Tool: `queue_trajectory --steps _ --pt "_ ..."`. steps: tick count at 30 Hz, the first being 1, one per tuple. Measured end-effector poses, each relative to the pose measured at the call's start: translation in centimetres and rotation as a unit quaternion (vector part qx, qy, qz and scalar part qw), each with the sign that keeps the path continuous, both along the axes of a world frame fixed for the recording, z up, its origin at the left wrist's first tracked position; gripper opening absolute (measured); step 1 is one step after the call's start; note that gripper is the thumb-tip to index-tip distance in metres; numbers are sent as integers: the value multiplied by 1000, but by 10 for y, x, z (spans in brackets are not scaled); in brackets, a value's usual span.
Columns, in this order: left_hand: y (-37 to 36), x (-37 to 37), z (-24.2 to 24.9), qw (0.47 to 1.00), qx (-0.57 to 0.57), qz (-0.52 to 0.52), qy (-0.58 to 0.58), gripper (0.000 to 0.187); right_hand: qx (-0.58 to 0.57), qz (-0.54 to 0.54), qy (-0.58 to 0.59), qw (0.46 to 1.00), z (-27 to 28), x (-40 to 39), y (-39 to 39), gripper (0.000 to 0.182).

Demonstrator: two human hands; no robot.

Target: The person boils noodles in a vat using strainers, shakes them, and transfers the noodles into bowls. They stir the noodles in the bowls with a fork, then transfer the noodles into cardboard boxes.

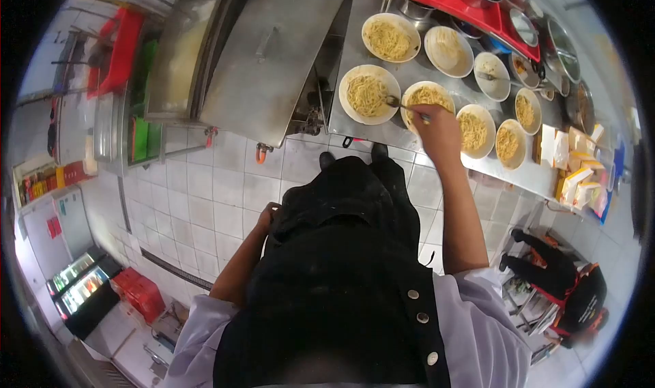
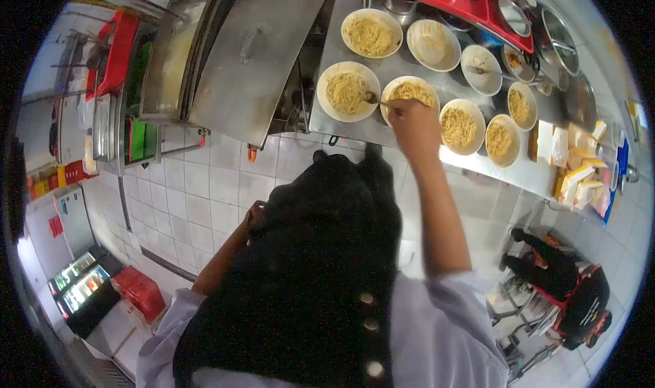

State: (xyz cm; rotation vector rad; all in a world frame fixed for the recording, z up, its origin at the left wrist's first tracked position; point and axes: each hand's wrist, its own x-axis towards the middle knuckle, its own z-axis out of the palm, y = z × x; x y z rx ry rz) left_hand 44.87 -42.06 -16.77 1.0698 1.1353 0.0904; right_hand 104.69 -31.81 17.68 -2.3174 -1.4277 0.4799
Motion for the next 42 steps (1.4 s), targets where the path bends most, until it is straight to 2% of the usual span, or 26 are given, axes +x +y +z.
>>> queue_trajectory --steps 2,4,5,6,8,9,10,11,12,14,15,17,19,21,23,25,27,30,32,33,35,36,37,39,40,42 --pt "4 -21 -25 999 -14 34 -26 33 -43 -3 5 999 -8 -27 25 18" --pt "4 -27 -36 995 -32 81 -51 34 -52 4 -62 997 -37 -45 44 19" --pt "7 -25 -37 995 -41 89 9 34 -55 5 -62 997 -44 -41 48 19" --pt "11 -21 -37 992 -51 97 68 35 -47 -6 40 998 -50 -32 49 20" --pt "19 -6 -30 985 -100 133 45 36 -31 -43 242 969 -55 -10 45 22" --pt "18 -3 -27 975 -148 165 22 38 -36 -40 243 969 -57 4 36 22" --pt "16 -10 -32 973 -151 171 23 38 21 -36 313 949 -58 19 26 22" --pt "15 -23 -39 993 -80 79 45 39 77 -31 381 921 -58 24 20 23" --pt "11 -31 -43 998 -8 -13 67 40 72 -26 382 921 -51 21 15 23" --pt "7 -27 -23 998 8 29 46 40 74 6 90 993 -20 15 6 21" --pt "7 -24 -16 997 27 64 23 41 72 8 90 993 -6 10 5 21" --pt "5 -32 -41 998 8 42 37 41 7 -5 -93 996 19 -10 10 19" --pt "9 -29 -51 998 -9 24 52 41 12 -9 -84 996 20 -28 21 16" --pt "14 -24 -44 993 -93 49 60 43 -82 -10 -144 986 -2 -41 37 16" --pt "16 -16 -27 989 -105 71 72 43 -119 12 -133 984 -36 -39 52 20" --pt "26 -5 -6 986 -113 95 82 43 -42 -24 155 987 -60 -21 55 24" --pt "36 5 13 988 -54 20 144 43 6 -14 262 965 -61 4 44 23" --pt "18 -11 -9 993 5 -6 116 43 10 -13 260 965 -23 6 25 22" --pt "1 -27 -42 993 -47 44 101 42 -10 -5 -59 998 2 -3 20 20" --pt "-3 -29 -52 988 -95 93 84 42 -11 -3 -60 998 3 -8 24 20" --pt "13 -3 -13 985 -111 84 104 43 17 -2 -55 998 1 -22 32 18" --pt "19 7 5 981 -127 72 124 43 -22 17 -50 998 -14 -27 38 19" --pt "17 5 6 981 -129 70 125 43 -84 14 -22 996 -31 -35 46 21" --pt "19 0 -1 980 -120 151 52 43 -67 -12 95 993 -56 -35 57 22" --pt "29 9 15 980 -118 152 51 43 -65 -10 95 993 -62 -26 53 22" --pt "55 36 68 989 -59 15 133 45 40 3 378 925 -72 5 41 20"
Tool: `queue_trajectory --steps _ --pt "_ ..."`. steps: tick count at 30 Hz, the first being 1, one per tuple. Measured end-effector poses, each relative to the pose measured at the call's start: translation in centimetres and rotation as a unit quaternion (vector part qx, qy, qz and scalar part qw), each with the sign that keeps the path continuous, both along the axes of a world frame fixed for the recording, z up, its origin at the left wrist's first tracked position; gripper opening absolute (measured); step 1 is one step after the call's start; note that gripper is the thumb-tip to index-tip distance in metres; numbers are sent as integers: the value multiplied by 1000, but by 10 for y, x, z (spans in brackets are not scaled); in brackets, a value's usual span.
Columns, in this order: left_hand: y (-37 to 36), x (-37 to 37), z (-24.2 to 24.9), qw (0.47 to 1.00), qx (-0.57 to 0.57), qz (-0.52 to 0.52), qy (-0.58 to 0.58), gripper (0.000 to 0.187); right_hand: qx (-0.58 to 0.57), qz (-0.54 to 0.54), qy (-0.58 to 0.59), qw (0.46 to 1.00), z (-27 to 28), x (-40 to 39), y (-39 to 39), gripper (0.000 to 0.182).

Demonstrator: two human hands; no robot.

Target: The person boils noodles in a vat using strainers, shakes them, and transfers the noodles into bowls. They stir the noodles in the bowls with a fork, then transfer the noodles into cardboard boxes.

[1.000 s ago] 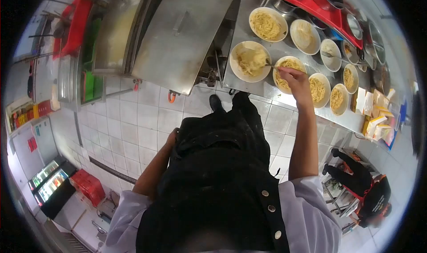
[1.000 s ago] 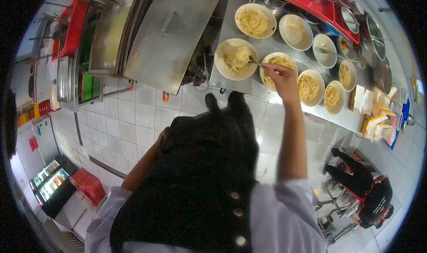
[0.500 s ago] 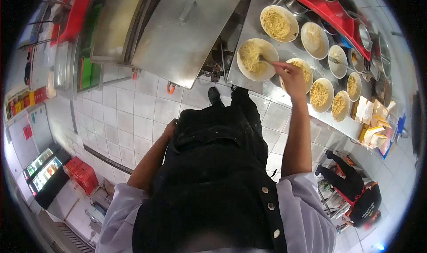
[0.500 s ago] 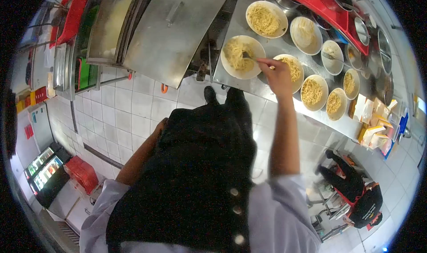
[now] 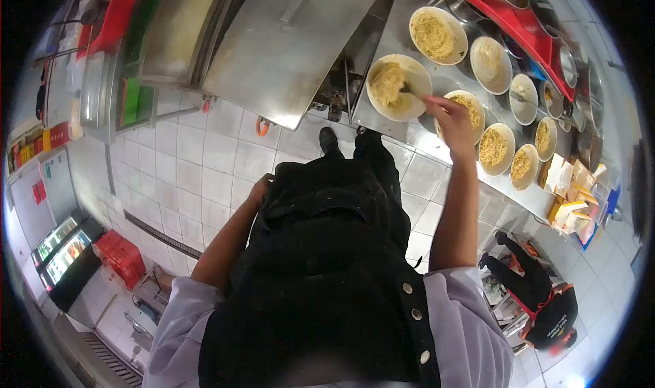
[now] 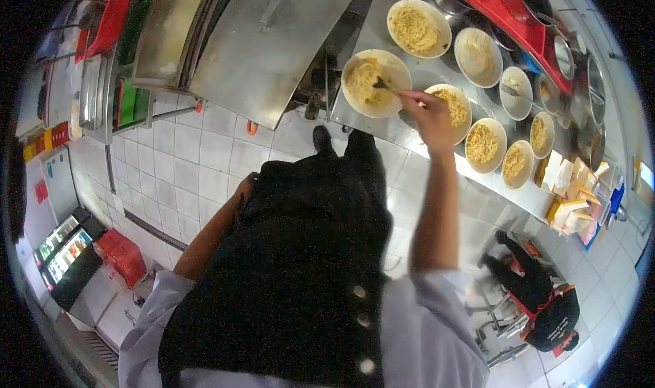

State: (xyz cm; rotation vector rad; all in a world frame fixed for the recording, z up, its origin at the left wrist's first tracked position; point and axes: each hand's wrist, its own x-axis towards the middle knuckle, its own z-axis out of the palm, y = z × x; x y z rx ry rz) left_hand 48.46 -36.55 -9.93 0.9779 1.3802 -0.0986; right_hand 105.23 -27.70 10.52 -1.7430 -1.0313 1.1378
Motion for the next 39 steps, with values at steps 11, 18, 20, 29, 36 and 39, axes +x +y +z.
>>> queue_trajectory --steps 11,18,20,29,36,39 --pt "-11 -19 -46 997 41 -58 43 55 -99 26 -356 929 24 -47 16 21" --pt "0 -2 -10 998 -4 -43 35 54 -35 -3 -132 991 42 8 -14 22" --pt "-14 -22 -36 996 25 -65 49 52 -55 6 -256 965 64 4 -21 21" --pt "-3 -21 -43 998 26 -58 10 49 -123 19 -279 952 19 -36 15 20" --pt "-14 -6 -23 1000 10 16 16 49 -128 5 -178 976 77 14 -11 23" --pt "-1 12 4 999 32 -27 22 47 -53 9 -435 899 71 0 2 16"
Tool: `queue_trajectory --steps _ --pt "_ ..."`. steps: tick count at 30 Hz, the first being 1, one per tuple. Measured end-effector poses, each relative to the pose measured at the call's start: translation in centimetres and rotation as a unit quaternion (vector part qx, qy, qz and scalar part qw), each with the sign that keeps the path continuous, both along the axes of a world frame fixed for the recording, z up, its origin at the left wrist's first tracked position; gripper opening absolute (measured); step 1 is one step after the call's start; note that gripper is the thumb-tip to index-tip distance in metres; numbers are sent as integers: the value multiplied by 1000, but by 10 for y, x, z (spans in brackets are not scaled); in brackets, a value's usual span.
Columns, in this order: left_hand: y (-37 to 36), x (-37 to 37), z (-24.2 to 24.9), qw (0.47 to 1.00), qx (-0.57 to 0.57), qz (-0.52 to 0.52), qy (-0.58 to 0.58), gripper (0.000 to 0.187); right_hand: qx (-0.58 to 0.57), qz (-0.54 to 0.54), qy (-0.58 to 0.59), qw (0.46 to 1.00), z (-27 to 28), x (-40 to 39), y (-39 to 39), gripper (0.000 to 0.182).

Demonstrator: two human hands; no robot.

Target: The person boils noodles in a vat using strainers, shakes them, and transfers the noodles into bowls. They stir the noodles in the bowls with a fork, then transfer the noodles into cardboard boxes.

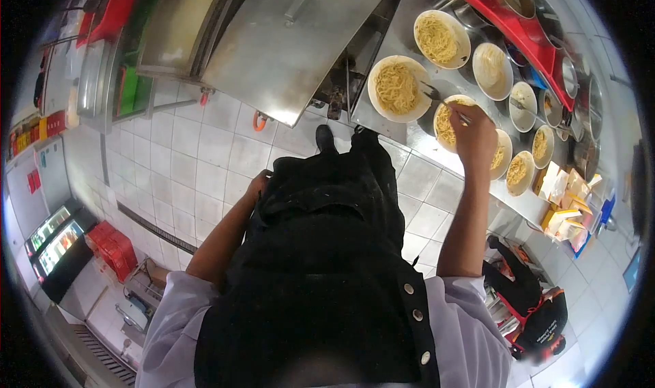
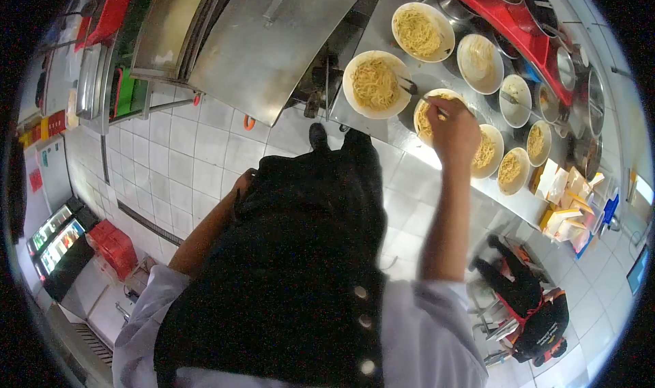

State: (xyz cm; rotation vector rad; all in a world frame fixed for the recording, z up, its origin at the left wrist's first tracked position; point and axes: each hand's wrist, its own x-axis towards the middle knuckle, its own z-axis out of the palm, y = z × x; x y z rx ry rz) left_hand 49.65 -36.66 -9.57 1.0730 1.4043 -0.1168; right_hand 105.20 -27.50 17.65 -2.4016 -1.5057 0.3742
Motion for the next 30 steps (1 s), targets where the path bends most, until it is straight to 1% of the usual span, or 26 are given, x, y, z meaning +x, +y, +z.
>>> queue_trajectory --steps 2,3,4,5,6,8,9,10,12,13,14,15,16,17,18,20,21,22,23,24,25,26,27,28,29,30 --pt "-9 -12 -37 1000 0 4 5 44 -55 29 -43 997 -19 -17 22 18" --pt "-15 -19 -49 1000 -1 3 9 42 -57 30 -40 997 -35 -14 27 18" --pt "-11 -12 -33 1000 -1 4 10 42 -18 50 67 996 -52 -8 31 18" --pt "4 4 -1 998 6 -40 45 42 23 70 171 982 -61 0 35 18" --pt "15 17 23 993 14 -82 79 41 25 73 171 982 -57 8 34 18" --pt "16 20 38 996 12 -66 67 41 32 109 240 964 -35 20 25 17" --pt "13 19 42 997 7 -55 54 41 4 133 159 978 -8 14 22 16" --pt "2 9 26 997 5 -56 54 41 3 132 159 978 -2 11 19 16" --pt "-20 -22 -34 998 -34 47 -40 43 -20 243 -25 970 7 11 12 15" --pt "-19 -23 -42 997 -34 44 -44 43 6 238 -45 970 10 8 10 14" --pt "-20 -24 -49 1000 4 -2 -28 43 6 237 -48 970 16 2 9 14" --pt "-22 -24 -51 998 42 -45 -11 44 10 186 -14 982 25 -9 12 14" --pt "-18 -17 -41 998 41 -44 -10 44 14 135 23 990 29 -19 14 14" --pt "-12 -10 -31 999 29 -41 -7 45 0 110 -12 994 23 -28 17 14" --pt "-5 -1 -15 999 17 -40 -5 46 -1 108 -9 994 9 -35 22 14" --pt "10 16 17 998 12 -55 22 45 -86 62 13 994 -29 -42 29 17" --pt "16 22 24 997 11 -64 45 45 -85 57 12 995 -47 -34 25 17" --pt "19 24 24 997 15 -66 43 45 -36 40 167 984 -64 -18 21 18" --pt "19 24 23 997 17 -72 38 44 14 27 319 947 -72 -3 21 20" --pt "17 20 21 996 18 -76 34 44 16 30 319 947 -67 8 19 20" --pt "12 11 7 996 19 -74 36 44 33 21 358 933 -54 16 11 21" --pt "2 -2 -15 999 2 -30 20 44 48 11 397 917 -41 19 4 22" --pt "-5 -10 -27 1000 -16 13 2 44 46 9 397 916 -24 14 1 22" --pt "-1 -3 -10 1000 -19 10 2 44 52 59 291 953 -6 8 -1 20" --pt "6 4 7 998 29 -58 -1 44 59 108 179 976 7 3 -3 19" --pt "11 11 17 989 77 -124 -5 44 58 104 175 977 13 2 -6 19"
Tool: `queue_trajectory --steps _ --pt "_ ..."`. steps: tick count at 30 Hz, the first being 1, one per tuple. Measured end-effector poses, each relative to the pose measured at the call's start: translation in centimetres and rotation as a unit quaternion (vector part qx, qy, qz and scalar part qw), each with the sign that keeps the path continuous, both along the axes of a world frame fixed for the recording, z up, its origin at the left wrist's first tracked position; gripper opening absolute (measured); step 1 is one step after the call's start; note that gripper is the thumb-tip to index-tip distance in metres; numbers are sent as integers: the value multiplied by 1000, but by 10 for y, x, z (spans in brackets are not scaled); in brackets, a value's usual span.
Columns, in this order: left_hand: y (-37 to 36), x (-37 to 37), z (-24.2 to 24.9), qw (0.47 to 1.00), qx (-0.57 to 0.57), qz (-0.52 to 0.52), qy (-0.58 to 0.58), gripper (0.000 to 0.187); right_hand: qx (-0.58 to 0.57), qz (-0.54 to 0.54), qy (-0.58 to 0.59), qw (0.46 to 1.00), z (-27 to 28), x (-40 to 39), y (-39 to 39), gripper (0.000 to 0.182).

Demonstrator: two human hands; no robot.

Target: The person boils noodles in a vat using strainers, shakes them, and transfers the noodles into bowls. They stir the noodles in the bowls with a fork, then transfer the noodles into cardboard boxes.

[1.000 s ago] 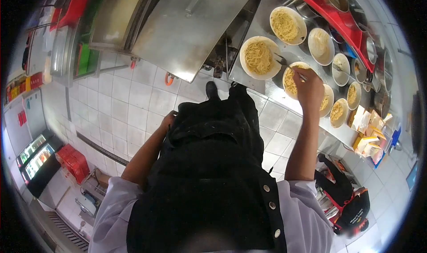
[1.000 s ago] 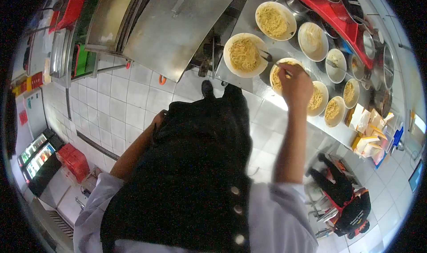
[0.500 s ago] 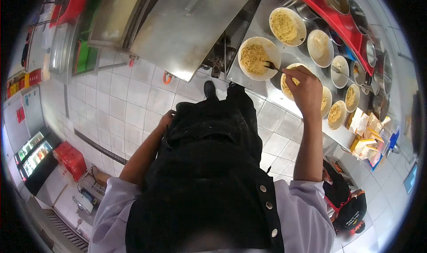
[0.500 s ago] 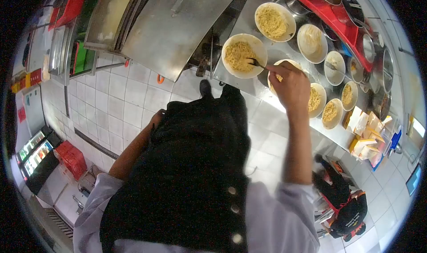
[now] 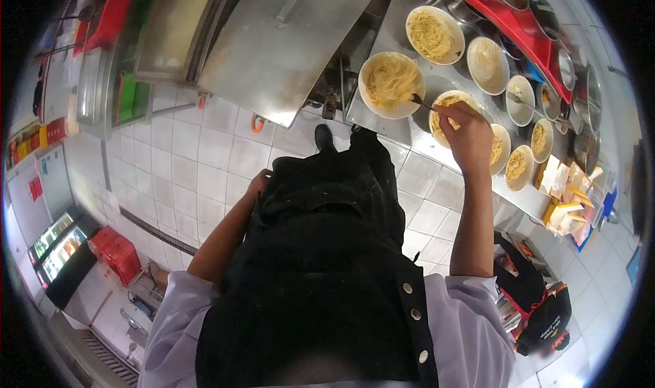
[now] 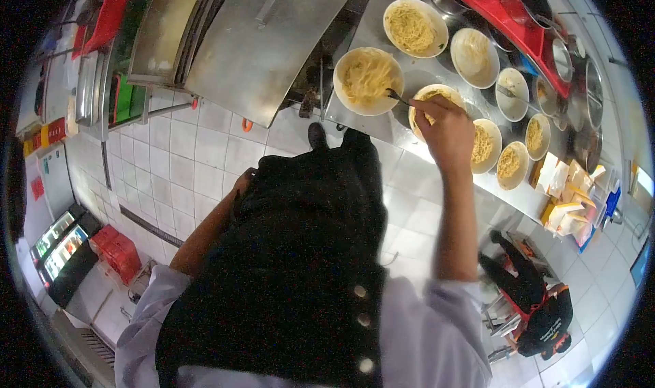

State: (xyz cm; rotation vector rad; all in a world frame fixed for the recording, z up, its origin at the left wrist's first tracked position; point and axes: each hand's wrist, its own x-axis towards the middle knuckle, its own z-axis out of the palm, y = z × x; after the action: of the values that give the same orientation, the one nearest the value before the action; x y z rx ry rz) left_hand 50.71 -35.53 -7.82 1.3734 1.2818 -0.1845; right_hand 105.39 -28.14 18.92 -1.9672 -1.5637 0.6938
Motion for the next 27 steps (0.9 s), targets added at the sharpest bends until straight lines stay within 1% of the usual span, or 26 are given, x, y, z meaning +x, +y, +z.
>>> queue_trajectory --steps 1,2,3,4,6,7,8,9,10,11,12,13,14,15,16,17,18,19,20,21,22,23,24,25,26,27 --pt "-2 -2 -12 1000 0 -3 -4 44 3 19 -99 995 4 0 -2 18" --pt "-2 -5 -25 998 -36 31 28 44 8 40 -197 980 8 0 1 17" --pt "-3 -5 -29 993 -73 68 61 44 14 20 -184 983 11 -1 5 15" --pt "-5 -7 -32 993 -75 72 63 44 13 24 -182 983 7 -4 11 15" --pt "-7 -10 -32 993 -70 87 36 45 -32 -19 -250 967 -9 -8 28 16" --pt "-5 -8 -22 993 -72 82 39 45 -34 -7 -237 971 -27 -8 35 16" --pt "0 0 -7 992 -67 77 68 45 -37 -13 -238 971 -44 -7 36 16" --pt "5 5 -4 991 -58 74 95 45 -18 4 -161 987 -52 -9 41 16" --pt "5 2 -13 991 -56 73 92 45 3 24 -82 996 -56 -9 46 16" --pt "4 -4 -20 993 -66 64 79 45 25 36 -37 998 -54 -6 42 16" --pt "0 -13 -25 993 -77 57 69 45 26 40 -35 998 -38 -8 41 16" --pt "0 -7 -8 993 -78 59 72 45 9 65 -45 997 -20 -11 36 16" --pt "2 1 8 994 -44 41 91 46 -9 86 -56 995 -11 -13 31 16" --pt "5 8 21 994 -9 20 107 47 -1 115 -117 986 -11 -15 24 15" --pt "-1 -1 7 994 -8 13 104 47 -1 108 -120 987 -9 -17 19 15" --pt "-7 -11 -12 996 -30 29 76 49 -12 104 -190 976 -6 -18 15 15" --pt "-2 -10 -17 997 -51 44 48 52 -22 101 -260 960 -4 -17 13 15" --pt "1 -10 -24 997 -49 40 44 52 -9 54 -250 967 -4 -15 11 15" --pt "0 -12 -28 998 -44 20 38 54 -10 53 -251 966 -3 -16 14 15" --pt "-2 -13 -26 999 -40 0 32 56 -37 12 -259 965 -2 -21 19 14" --pt "0 -6 -9 998 -43 -2 35 56 -65 -31 -267 961 -4 -23 22 14" --pt "3 4 6 997 -63 29 35 52 -85 -8 -266 960 -26 -19 24 16" --pt "8 12 17 994 -80 59 34 49 -88 -13 -266 960 -44 -16 24 16" --pt "9 8 10 995 -80 53 32 49 -120 -30 -138 983 -56 -15 26 18" --pt "13 4 2 994 -93 30 46 47 -146 -44 -8 988 -63 -11 28 20" --pt "15 1 -4 992 -106 10 61 45 -171 -51 74 981 -58 -3 28 21"
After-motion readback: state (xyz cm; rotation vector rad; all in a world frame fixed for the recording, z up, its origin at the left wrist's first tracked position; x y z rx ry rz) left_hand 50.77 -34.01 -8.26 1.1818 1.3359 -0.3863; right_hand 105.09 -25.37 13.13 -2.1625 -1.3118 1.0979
